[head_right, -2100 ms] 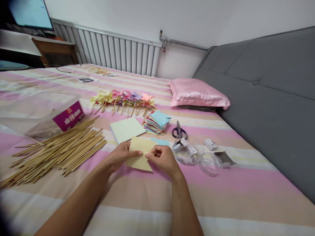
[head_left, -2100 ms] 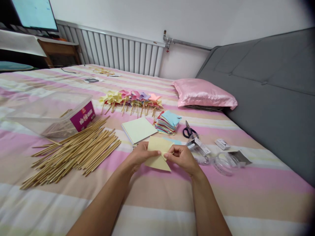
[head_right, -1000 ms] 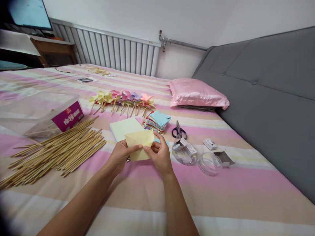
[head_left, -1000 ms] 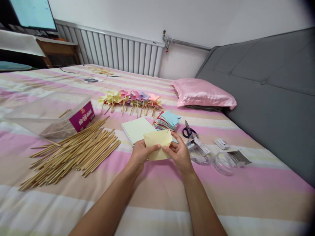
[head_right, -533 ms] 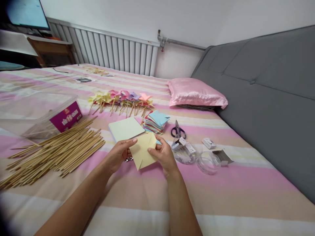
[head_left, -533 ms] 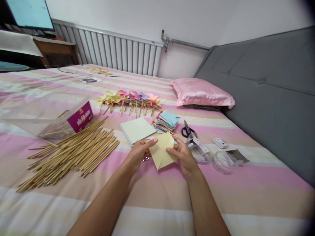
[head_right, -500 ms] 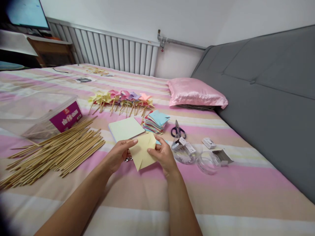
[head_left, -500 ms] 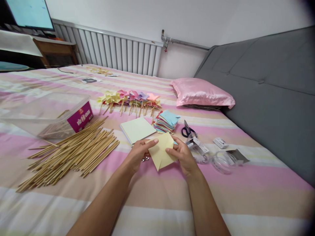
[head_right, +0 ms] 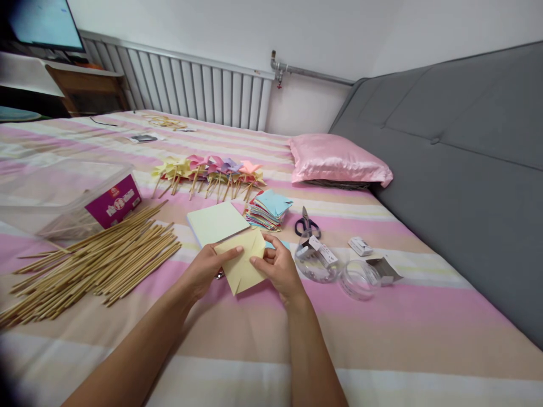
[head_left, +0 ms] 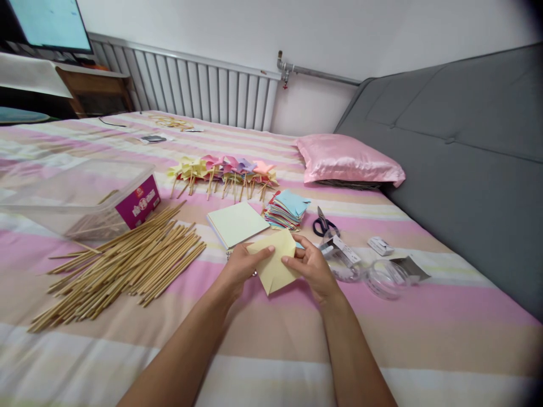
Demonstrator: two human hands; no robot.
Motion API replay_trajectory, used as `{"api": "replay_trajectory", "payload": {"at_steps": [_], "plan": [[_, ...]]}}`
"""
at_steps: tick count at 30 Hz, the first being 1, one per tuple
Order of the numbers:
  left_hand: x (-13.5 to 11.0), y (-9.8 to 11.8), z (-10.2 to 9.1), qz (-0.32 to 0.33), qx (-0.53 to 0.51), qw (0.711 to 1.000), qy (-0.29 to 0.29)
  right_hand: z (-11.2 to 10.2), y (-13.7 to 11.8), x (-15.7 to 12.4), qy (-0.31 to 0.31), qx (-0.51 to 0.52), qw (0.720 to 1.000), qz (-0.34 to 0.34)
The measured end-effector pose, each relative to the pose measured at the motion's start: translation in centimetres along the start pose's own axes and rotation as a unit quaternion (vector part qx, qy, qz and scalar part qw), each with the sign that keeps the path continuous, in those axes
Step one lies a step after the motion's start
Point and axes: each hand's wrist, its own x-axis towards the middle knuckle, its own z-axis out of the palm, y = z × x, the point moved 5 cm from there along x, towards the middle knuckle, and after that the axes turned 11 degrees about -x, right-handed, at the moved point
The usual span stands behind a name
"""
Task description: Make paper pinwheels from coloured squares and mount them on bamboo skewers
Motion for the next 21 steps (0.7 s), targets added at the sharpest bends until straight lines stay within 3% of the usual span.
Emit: {"api": "replay_trajectory", "payload": {"at_steps": [7,12,18,21], "plan": [[-0.1,0.0,-0.1,-0.004,-0.006,1.000,0.014,0.1,-1.5,-0.4,0.023,-0.055,0.996,-0.065],[0.2,0.0,-0.5,0.002,-0.023,0.999,0.033,-0.1,-1.8,-0.4,0.027,-0.059,0.996,-0.067],[0.5,0.9,-1.3,0.013,-0.055,0.996,0.067,-0.4,-2.8,-1.1,-0.077,-0.044,0.986,-0.144],[0.3,1.2,-1.4,0.004,-0.049,0.997,0.063,-0.7,-2.9,-1.4,-0.088,-0.043,0.981,-0.168]]}}
